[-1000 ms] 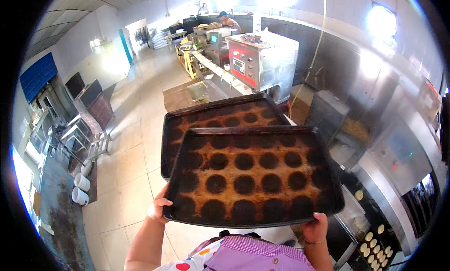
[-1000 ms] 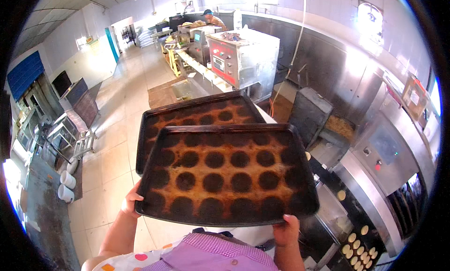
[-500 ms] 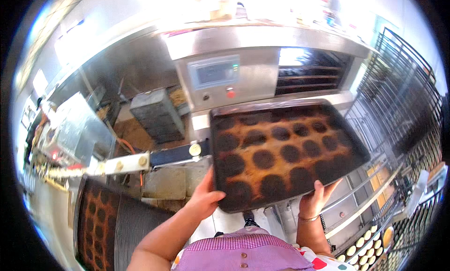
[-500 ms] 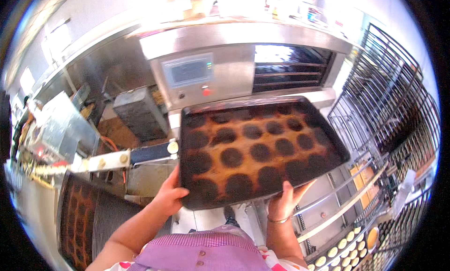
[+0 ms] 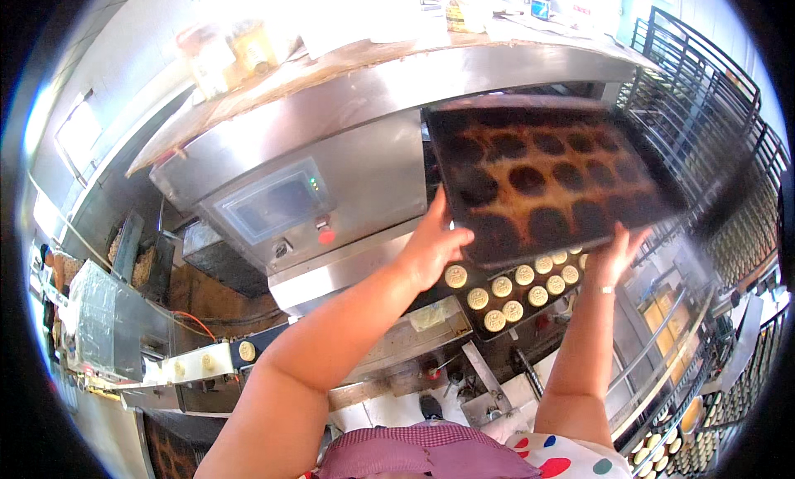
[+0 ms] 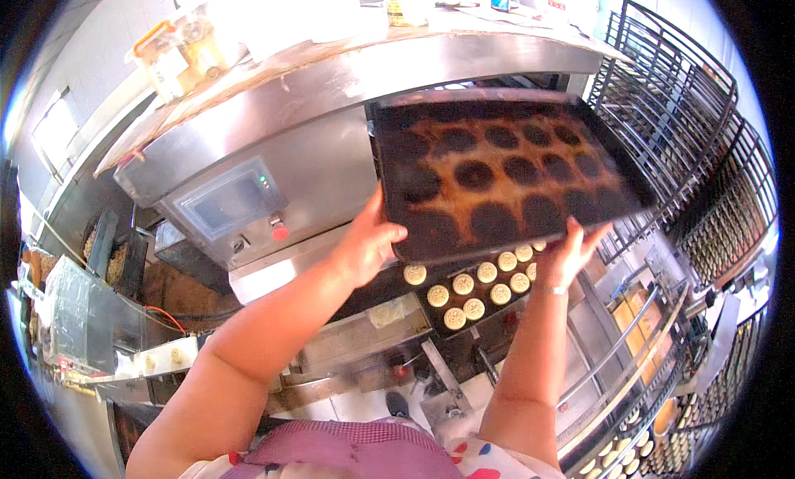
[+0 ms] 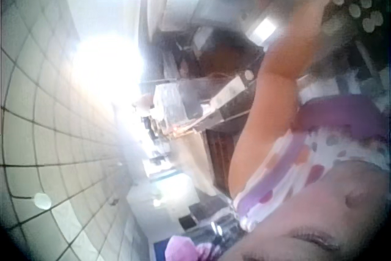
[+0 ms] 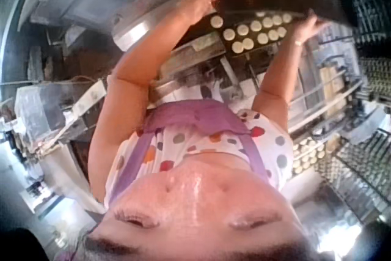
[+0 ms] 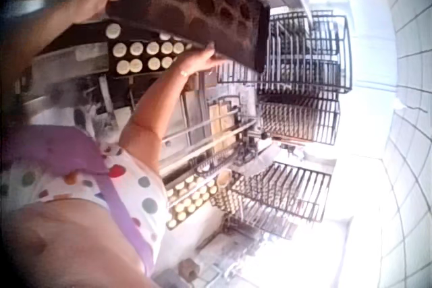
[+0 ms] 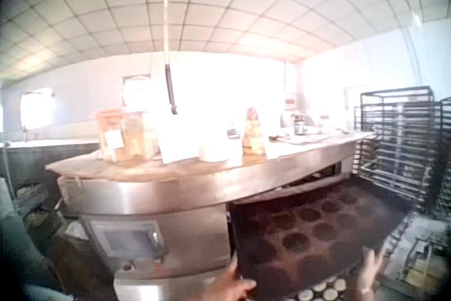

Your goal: The person removes empty trays from a stack and places them into an industrial oven, then uses a brush to glaze circular pastry dough on a tray and places the tray onto a storage rack.

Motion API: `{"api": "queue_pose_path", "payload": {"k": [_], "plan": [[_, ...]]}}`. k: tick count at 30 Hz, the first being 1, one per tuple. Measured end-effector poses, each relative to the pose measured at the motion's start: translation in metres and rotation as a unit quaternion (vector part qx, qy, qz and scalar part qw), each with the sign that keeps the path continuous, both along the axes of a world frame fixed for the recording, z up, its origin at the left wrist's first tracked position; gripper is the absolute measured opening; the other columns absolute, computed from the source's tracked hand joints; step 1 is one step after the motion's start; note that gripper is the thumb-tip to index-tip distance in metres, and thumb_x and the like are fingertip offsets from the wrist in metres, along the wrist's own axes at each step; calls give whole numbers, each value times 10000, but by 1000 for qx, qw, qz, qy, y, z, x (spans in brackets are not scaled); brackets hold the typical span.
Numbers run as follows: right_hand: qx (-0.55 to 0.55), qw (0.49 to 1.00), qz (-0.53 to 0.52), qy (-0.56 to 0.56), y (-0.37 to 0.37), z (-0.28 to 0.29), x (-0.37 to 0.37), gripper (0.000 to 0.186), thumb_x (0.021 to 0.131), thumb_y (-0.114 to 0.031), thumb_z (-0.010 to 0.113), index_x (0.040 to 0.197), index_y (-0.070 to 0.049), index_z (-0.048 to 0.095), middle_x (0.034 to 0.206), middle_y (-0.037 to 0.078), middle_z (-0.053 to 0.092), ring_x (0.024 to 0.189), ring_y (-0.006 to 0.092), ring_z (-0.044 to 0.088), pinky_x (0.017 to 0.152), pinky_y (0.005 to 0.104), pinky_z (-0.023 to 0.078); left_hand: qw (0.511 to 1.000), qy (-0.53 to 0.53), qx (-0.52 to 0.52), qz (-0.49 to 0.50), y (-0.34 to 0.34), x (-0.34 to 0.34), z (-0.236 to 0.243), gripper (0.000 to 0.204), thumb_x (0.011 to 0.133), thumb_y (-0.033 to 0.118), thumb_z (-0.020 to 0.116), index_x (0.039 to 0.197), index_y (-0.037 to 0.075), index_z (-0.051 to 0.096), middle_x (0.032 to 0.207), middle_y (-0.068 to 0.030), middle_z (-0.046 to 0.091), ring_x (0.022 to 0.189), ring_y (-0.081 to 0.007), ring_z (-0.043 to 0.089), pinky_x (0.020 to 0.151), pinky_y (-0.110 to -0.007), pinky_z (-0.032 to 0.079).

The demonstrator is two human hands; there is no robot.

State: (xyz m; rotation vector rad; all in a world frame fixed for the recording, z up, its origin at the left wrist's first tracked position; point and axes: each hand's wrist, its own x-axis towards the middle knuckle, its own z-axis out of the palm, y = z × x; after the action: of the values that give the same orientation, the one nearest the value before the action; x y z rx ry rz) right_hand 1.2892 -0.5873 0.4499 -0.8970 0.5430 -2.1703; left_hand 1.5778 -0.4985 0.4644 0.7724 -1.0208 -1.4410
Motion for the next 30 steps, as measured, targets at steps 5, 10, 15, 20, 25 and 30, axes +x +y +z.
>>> {"api": "queue_pose_path", "payload": {"k": [5,10,15,20,25,30], "plan": [[194,980,40,26,-103,13,81,783,830,-128,568,1458,-221,110,1216,143,464,900,264,578,616,414,566,991,-112,13,74,-43,27,13,655,927,260,505,1461,124,150,1449,-128,298,1142,-244,510,892,-387,452],[185,966,181,22,-150,10,203,966,811,-57,580,1444,-266,-119,1132,186,497,733,231,593,493,353,552,967,-247,47,41,24,56,-34,590,939,140,485,1449,99,191,1449,-97,302,1140,-212,519,905,-340,433],[262,928,252,79,-215,33,231,959,834,-60,575,1431,-298,-138,1034,225,583,581,282,652,447,354,539,957,-241,128,98,107,90,-59,593,902,57,545,1423,94,265,1379,-55,389,1098,-167,530,898,-305,428],[281,876,338,199,-219,12,208,864,857,-248,647,1463,-256,32,872,150,645,571,253,651,444,357,525,949,-244,122,156,148,101,-55,492,904,40,526,1369,77,370,1346,-54,426,1057,-160,541,881,-292,426],[240,823,414,305,-90,-57,183,703,876,-321,606,1436,-174,207,917,133,643,715,255,669,519,373,528,934,-282,113,187,199,97,-58,394,917,83,518,1301,35,447,1216,-80,532,1009,-167,565,898,-306,420],[191,710,385,558,100,-163,147,371,853,-244,576,1134,-4,552,921,146,643,810,281,636,730,370,503,900,-358,98,226,300,104,-55,368,905,80,527,1266,21,482,1217,-82,509,998,-166,566,883,-294,430]]}}
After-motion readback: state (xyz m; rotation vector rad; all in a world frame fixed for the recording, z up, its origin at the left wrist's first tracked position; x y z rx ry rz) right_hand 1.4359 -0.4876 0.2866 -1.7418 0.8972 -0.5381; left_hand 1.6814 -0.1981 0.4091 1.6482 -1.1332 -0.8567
